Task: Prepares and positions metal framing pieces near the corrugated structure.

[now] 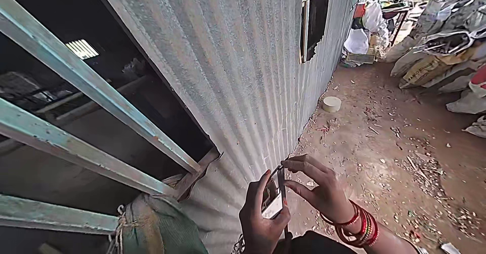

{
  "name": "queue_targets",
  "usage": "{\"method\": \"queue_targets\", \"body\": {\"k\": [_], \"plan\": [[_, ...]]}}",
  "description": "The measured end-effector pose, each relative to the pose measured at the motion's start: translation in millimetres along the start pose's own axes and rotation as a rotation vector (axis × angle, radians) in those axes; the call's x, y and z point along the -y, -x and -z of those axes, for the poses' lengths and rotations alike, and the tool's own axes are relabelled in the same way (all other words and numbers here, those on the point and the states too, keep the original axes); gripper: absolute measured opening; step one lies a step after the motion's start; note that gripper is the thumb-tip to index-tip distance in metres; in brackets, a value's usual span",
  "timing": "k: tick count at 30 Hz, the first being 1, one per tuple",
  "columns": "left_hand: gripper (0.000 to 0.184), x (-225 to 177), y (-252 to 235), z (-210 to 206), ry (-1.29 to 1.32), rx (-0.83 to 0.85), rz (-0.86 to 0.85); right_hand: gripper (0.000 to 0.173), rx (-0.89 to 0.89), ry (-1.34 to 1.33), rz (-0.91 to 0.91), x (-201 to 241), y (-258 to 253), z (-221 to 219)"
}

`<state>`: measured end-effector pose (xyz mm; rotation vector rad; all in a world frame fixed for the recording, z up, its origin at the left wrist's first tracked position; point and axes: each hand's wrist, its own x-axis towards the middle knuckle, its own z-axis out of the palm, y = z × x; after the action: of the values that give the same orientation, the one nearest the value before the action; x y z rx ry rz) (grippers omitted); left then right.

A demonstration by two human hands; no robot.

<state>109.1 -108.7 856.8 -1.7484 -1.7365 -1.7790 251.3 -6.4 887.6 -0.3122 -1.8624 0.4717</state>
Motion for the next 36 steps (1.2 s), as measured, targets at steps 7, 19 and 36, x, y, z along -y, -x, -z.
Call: {"method": "queue_targets", "body": {"k": [7, 19, 36], "plan": [[0.049, -4.9, 13.2, 24.2, -0.152, -0.050, -0.103, 0.037, 0.106, -0.014, -0.034, 15.1, 1.8, -15.9], [0.038, -10.5, 16.6, 49.7, -0.330, -0.055, -0.190, 0.052, 0.317, 0.120, 0.256, 11.8, -9.9, -12.8], [0.049, -0.2, 46.3, 48.6, -0.128, 0.018, 0.009, 0.035, 0.144, 0.364, 0.449, 28.8, 27.8, -29.7]]}}
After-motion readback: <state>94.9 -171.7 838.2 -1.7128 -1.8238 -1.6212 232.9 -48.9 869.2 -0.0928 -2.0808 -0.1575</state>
